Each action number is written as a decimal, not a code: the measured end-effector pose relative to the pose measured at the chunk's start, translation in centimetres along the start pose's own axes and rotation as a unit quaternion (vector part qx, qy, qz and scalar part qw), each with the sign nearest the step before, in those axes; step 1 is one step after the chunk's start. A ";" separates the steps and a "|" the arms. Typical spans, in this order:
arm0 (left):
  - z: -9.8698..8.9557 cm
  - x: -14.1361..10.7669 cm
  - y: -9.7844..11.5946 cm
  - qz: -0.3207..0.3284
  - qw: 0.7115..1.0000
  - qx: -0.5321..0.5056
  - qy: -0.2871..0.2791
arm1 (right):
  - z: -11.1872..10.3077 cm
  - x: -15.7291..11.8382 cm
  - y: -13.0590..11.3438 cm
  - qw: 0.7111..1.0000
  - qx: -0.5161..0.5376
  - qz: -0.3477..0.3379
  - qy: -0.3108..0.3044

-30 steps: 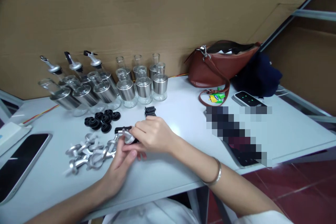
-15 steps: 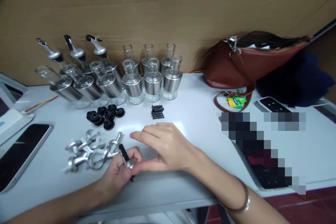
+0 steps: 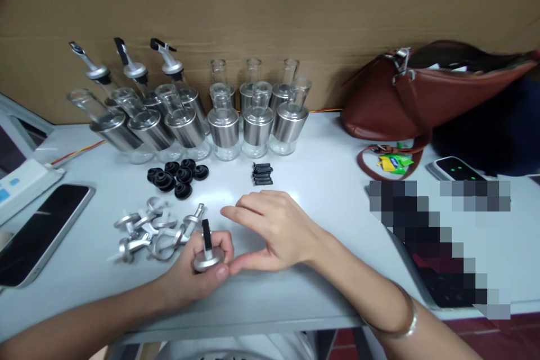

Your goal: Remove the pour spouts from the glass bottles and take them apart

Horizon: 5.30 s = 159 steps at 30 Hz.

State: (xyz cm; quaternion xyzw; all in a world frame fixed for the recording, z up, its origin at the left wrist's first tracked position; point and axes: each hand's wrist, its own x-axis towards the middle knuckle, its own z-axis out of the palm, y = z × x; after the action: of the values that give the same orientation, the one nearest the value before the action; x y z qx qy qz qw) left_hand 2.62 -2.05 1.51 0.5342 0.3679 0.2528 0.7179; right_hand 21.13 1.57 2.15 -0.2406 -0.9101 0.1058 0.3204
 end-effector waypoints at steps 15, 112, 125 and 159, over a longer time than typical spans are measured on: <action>1.3 0.2 -1.7 0.025 0.997 0.066 0.008 | 1.0 0.6 -2.5 0.991 -0.123 -0.061 -0.007; 0.1 0.2 -0.8 -0.031 0.993 0.008 -0.110 | -1.0 0.5 -0.9 0.937 0.311 0.157 -0.031; -0.1 0.4 -0.4 -0.021 0.986 0.088 -0.141 | -1.2 0.7 -1.2 0.949 0.258 0.171 -0.067; 0.6 -0.1 -1.2 -0.031 0.999 0.029 -0.011 | -1.6 -0.6 1.9 0.964 -0.025 0.205 -0.167</action>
State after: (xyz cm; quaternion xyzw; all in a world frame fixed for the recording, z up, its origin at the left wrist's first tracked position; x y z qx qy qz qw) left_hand 3.05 -2.84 0.46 0.5459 0.3833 0.2142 0.7135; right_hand 23.25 2.98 2.39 -0.4088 -0.8842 0.1855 0.1288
